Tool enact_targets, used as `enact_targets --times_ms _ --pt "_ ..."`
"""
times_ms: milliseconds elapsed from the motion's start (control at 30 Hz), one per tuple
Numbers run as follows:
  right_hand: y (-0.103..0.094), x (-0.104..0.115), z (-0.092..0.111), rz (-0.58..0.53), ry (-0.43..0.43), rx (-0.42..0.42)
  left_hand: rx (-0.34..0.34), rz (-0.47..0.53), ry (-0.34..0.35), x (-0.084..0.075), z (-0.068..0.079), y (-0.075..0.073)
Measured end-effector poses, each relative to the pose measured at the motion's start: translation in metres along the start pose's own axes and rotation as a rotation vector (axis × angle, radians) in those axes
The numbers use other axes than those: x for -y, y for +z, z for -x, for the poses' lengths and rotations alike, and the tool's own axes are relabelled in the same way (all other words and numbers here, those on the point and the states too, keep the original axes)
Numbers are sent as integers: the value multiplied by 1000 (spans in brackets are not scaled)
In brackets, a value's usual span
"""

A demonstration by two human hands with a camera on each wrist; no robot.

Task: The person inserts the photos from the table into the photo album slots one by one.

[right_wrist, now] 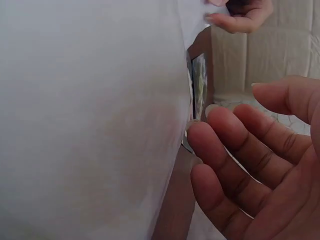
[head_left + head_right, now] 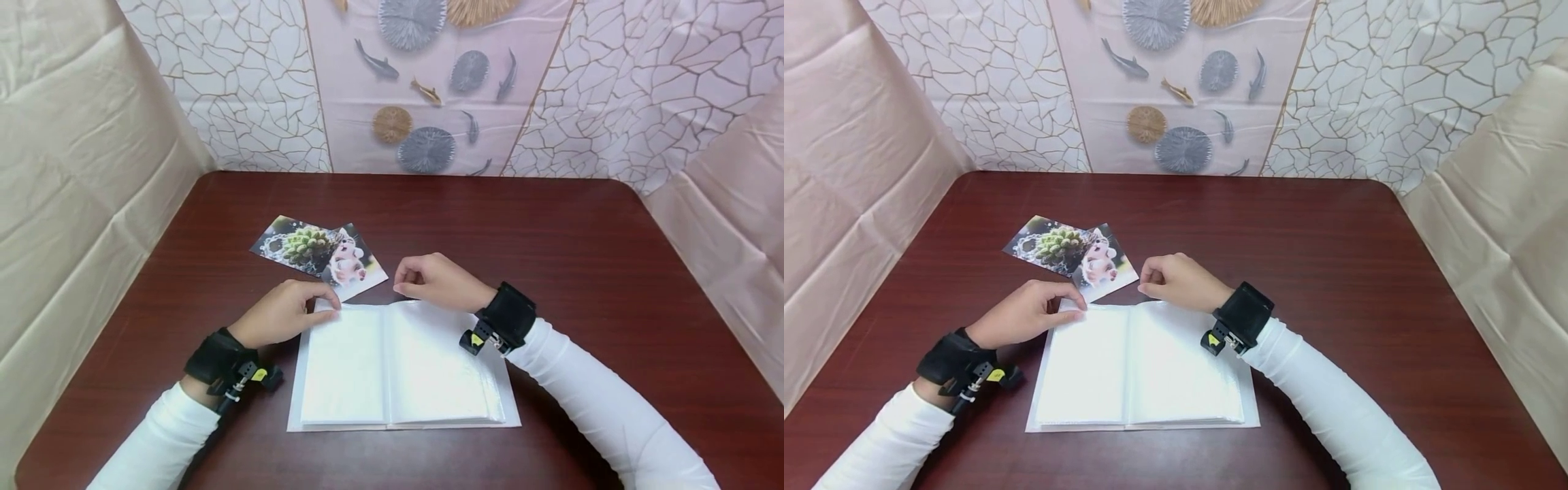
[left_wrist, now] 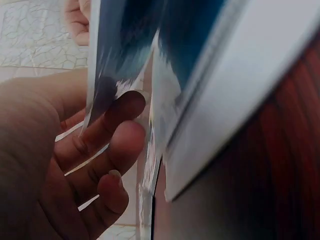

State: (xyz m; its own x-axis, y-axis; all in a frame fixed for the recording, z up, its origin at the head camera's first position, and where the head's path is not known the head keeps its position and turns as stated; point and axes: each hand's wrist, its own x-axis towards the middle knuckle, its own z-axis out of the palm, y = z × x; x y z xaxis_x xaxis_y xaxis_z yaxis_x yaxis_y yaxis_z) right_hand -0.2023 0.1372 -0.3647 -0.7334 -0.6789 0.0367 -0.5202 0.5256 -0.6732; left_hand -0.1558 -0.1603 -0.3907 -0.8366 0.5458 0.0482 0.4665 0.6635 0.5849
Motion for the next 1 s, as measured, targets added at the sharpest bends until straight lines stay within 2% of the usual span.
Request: enact_targets --times_ms 233,567,767,1000 --pt "5 4 -26 96 19 47 18 -78 -6 1 3 -2" --pt "10 16 -72 198 59 97 -33 -221 40 1 13 -2" --pt "14 24 -104 253 103 147 -56 -201 46 3 15 -3" --pt "23 35 -138 372 147 170 -54 -127 -2 4 17 -1"
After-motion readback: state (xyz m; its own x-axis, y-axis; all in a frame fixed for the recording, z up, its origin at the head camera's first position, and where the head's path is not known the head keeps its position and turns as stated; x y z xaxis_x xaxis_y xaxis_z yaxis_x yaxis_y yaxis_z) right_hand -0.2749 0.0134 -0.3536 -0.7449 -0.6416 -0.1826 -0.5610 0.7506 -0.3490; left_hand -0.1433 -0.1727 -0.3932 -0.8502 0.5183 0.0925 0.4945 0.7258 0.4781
